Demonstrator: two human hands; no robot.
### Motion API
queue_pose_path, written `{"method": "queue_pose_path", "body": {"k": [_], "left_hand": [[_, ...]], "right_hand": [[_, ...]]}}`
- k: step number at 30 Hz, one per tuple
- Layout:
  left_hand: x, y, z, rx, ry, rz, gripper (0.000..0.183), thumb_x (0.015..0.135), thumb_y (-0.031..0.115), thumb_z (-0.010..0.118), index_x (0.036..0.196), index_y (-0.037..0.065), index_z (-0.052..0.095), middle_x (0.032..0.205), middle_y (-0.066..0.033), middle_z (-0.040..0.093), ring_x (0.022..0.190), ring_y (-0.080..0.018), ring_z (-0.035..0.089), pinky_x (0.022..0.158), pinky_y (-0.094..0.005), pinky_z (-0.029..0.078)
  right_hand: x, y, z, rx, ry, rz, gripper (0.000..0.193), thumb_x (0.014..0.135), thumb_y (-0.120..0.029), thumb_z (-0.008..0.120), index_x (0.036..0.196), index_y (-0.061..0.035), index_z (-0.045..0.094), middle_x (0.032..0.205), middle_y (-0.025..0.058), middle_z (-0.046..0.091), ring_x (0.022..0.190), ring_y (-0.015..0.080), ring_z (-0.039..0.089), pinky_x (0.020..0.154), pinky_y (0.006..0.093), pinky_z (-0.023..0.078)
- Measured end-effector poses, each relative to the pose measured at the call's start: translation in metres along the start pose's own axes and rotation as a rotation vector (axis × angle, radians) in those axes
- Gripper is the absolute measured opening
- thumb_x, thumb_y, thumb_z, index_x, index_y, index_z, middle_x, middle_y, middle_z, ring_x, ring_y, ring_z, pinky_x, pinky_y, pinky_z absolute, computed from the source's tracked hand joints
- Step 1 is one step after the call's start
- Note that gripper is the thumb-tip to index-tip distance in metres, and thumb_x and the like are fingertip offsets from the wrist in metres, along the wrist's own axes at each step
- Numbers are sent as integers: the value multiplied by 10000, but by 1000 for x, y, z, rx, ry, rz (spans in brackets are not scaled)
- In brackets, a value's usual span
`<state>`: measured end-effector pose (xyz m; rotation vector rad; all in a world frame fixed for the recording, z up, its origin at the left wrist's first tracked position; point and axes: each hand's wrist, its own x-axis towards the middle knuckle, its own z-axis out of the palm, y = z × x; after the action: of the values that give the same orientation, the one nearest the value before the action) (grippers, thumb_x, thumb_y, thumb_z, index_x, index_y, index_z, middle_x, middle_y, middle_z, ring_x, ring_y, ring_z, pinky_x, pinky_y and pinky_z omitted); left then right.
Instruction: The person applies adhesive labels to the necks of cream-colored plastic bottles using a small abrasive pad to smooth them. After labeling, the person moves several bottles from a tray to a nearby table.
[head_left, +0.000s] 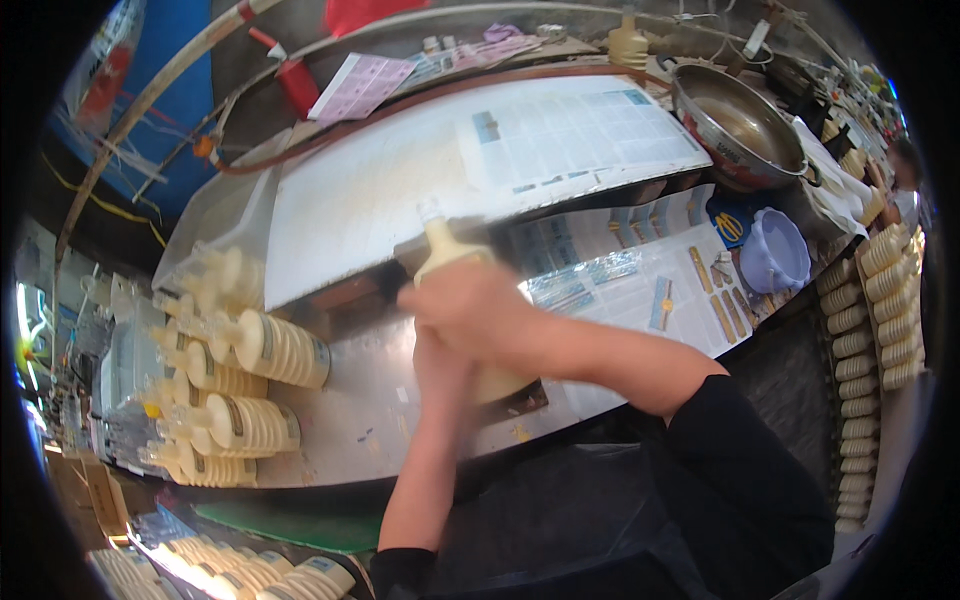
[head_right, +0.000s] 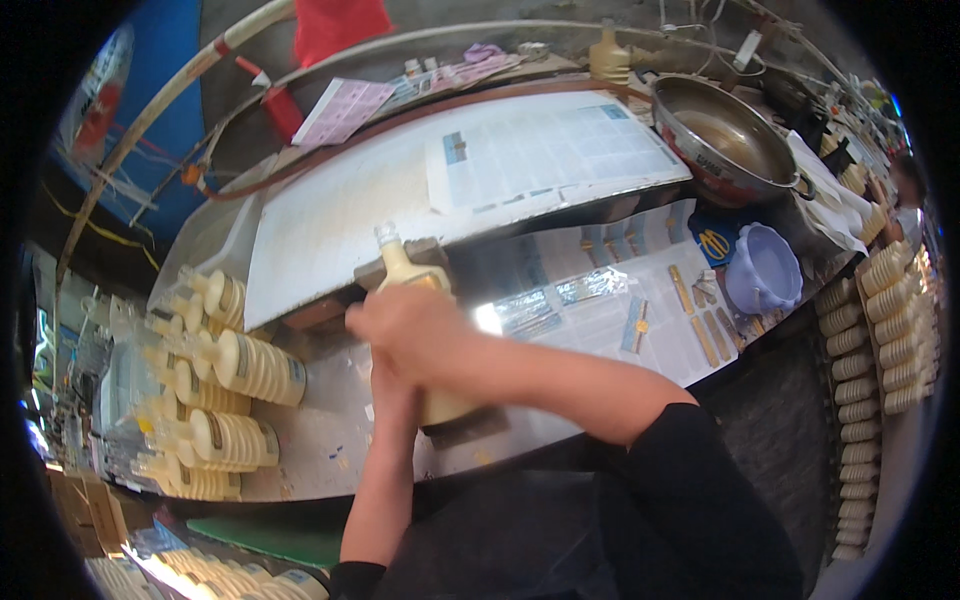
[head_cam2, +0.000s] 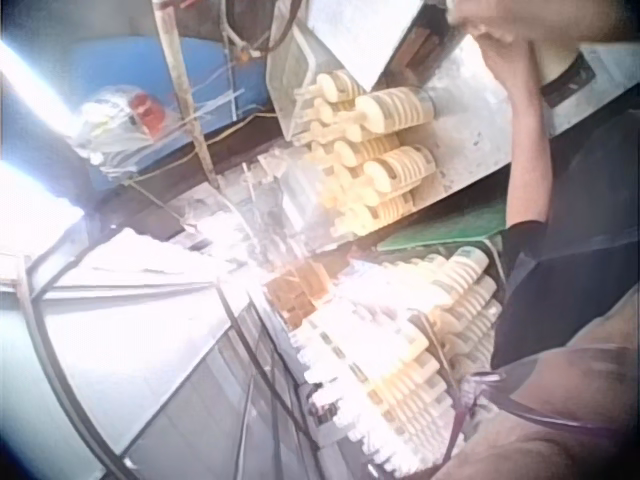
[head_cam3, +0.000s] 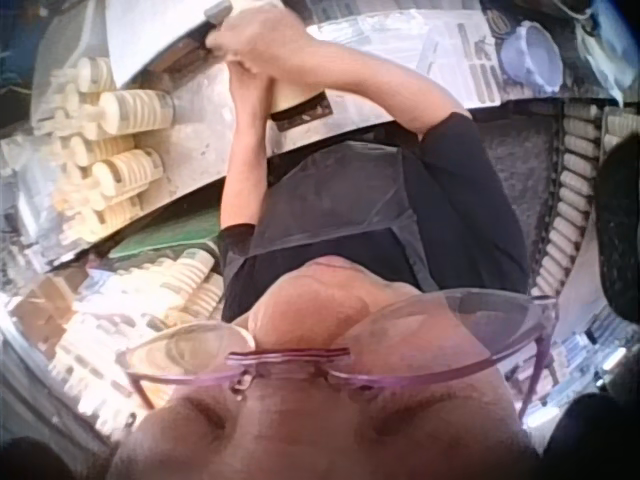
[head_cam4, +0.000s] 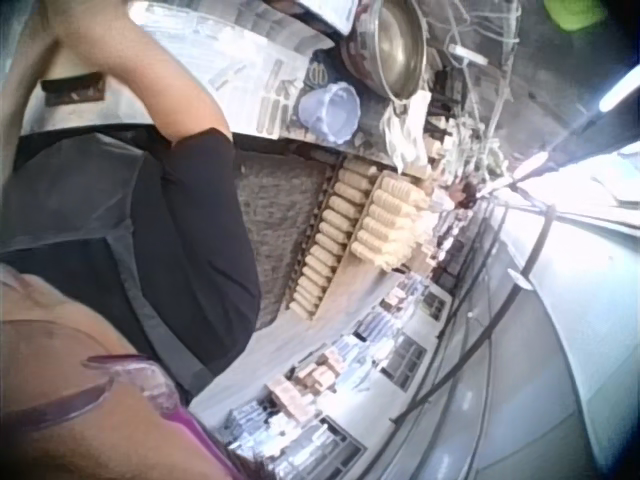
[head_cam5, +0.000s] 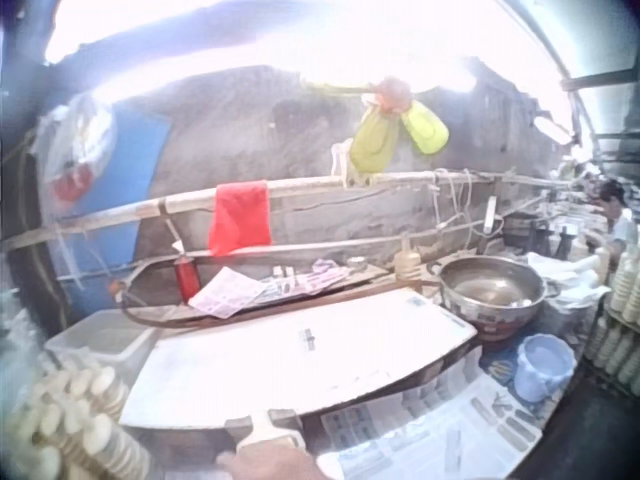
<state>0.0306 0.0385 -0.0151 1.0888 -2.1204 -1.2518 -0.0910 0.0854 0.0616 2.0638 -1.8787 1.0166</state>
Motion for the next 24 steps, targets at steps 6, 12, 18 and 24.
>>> {"method": "queue_pose_path", "body": {"k": [6,12,18,24], "left_hand": [[-5,19,0,-328,-5,-145,900,765,257,815,1500,-24,379,1295,-218,639,1153,-304,668,969,-414,553],[-4,27,-2,-351,4,-169,895,742,170,820,1495,-30,379,1289,-205,644,1154,-294,668,988,-409,548],[-3,28,-5,-342,-57,-166,849,780,150,748,1512,-9,347,1351,-166,564,1207,-245,595,1038,-389,497],[-3,27,-3,-387,-23,-146,837,742,138,784,1468,-18,397,1308,-179,606,1185,-273,626,1027,-395,508]], "right_hand": [[-4,101,-59,724,290,697,193,1022,-147,590,1118,-36,716,988,12,697,831,94,634,756,238,539],[4,164,-62,-96,63,552,346,948,-263,639,1197,-34,706,1110,115,731,1001,290,702,892,390,547],[61,228,-27,-322,-274,618,349,935,-141,570,1258,-49,663,1296,142,665,1088,369,671,932,460,536],[80,240,-32,-372,-518,625,262,892,-70,537,1095,-11,693,1049,171,735,984,379,701,856,468,561]]}}
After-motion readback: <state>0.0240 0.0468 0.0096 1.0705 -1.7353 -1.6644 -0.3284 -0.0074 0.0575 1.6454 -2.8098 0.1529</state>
